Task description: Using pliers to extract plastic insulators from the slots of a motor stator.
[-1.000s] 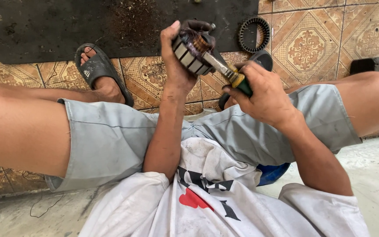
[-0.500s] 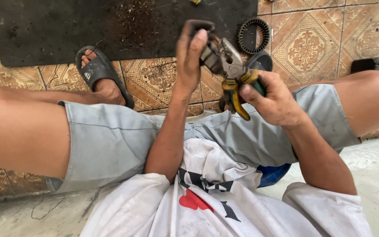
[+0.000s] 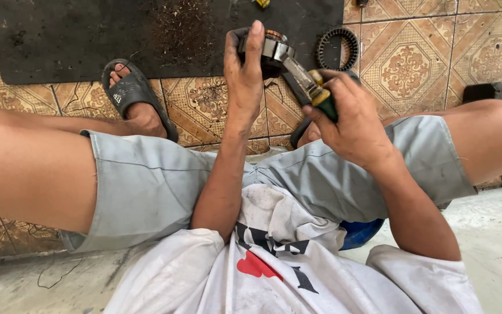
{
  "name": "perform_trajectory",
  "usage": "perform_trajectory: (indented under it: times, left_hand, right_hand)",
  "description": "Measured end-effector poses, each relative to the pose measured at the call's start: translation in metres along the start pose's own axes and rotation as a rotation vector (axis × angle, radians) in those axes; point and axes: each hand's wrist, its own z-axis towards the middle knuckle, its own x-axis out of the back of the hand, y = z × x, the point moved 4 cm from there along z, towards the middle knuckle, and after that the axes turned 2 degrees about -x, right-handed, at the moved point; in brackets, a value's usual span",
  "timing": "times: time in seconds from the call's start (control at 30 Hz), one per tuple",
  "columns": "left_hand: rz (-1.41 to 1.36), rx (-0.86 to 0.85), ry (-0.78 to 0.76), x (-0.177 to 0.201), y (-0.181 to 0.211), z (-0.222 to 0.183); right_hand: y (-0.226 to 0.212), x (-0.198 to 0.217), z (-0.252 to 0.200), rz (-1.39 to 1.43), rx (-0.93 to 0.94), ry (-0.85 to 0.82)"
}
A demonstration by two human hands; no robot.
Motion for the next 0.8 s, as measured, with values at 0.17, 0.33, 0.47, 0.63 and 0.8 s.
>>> perform_trajectory:
  times: [0.17,0.33,0.47,0.63,0.8]
  left_hand:
    - [-0.054,-0.032,0.045,0.003,0.001,0.002]
    - [0.048,-0.051,-0.066,-0.003,-0.003,0.0]
    - [0.092,-0.077,-0.035,-0.008,0.015,-0.009]
    - [0.06,-0.054,-0.032,-0.007,0.017,-0.009]
    - [0.142,-0.043,-0.01,-0.007,0.026,-0.012]
  right_hand:
    - [0.005,-0.001,-0.005,-0.458,0.108,0.086]
    - [0.015,-0.006,-0.006,-0.534,0.084,0.129]
    - [0.014,-0.004,-0.004,-0.547,0.058,0.139]
    - [0.011,-0.004,-0.001,-0.534,0.054,0.175]
    - [0.018,-0.005,-0.005,-0.578,0.037,0.197]
